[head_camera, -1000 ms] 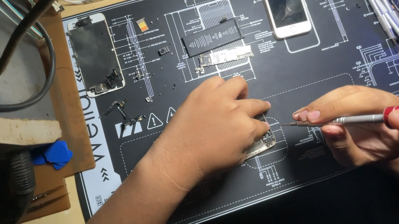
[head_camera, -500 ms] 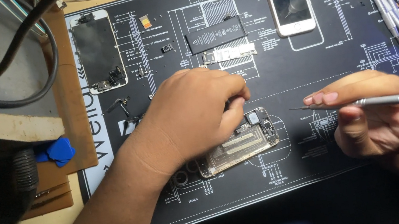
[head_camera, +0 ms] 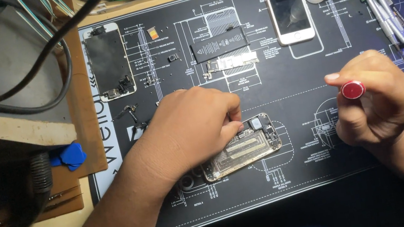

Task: Disassembling a mobile phone by removing internal screws and components using a precision screwdriver.

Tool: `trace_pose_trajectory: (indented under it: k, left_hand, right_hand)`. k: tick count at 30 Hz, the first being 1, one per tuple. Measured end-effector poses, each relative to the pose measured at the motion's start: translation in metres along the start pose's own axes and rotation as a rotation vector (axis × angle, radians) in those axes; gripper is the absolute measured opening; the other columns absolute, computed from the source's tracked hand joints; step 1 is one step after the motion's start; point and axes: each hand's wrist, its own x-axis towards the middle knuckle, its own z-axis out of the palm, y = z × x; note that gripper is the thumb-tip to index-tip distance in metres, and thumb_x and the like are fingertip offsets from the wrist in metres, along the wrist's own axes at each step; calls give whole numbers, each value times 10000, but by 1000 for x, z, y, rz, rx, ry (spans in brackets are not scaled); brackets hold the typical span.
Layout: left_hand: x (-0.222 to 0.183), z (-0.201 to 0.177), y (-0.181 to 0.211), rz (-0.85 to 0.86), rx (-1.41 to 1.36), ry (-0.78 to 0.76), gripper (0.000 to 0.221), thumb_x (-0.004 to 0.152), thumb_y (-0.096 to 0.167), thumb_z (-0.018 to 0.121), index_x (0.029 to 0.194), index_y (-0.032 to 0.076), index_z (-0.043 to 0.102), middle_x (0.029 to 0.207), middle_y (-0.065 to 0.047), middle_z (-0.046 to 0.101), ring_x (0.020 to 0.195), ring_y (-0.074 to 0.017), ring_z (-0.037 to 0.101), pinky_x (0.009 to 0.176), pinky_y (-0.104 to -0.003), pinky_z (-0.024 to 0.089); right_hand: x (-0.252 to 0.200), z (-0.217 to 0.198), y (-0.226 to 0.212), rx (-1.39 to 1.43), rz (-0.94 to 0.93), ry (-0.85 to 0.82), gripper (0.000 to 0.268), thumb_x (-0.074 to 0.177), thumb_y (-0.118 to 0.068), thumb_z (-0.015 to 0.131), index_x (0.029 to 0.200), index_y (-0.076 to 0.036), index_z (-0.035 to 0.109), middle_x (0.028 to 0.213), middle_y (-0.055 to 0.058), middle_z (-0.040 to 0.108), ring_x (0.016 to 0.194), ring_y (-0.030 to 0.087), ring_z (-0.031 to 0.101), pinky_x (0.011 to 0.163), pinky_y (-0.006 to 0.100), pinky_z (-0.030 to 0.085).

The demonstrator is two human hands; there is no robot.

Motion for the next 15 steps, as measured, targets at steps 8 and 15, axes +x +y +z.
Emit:
trace_pose_trajectory:
  k: [8,15]
  left_hand:
    - [-3,1,2,5,32,6,143,922,392,641,914,274,723,897,67,751,863,-273,694,724,-473,522]
    - [-14,-13,5,-62,50,-6,298,1004,468,521,960,233,699,898,5,754,876,-350,687,704,-512,502]
  right_hand:
    - [36,6,-9,19,-143,-508,143,857,-21,591,980,-21,663,637,-56,612,497,155,518,516,303,429]
    - [32,-5,1,-42,-140,-468,208,894,-90,588,1074,-14,660,675,-98,677,537,151,600,567,305,482]
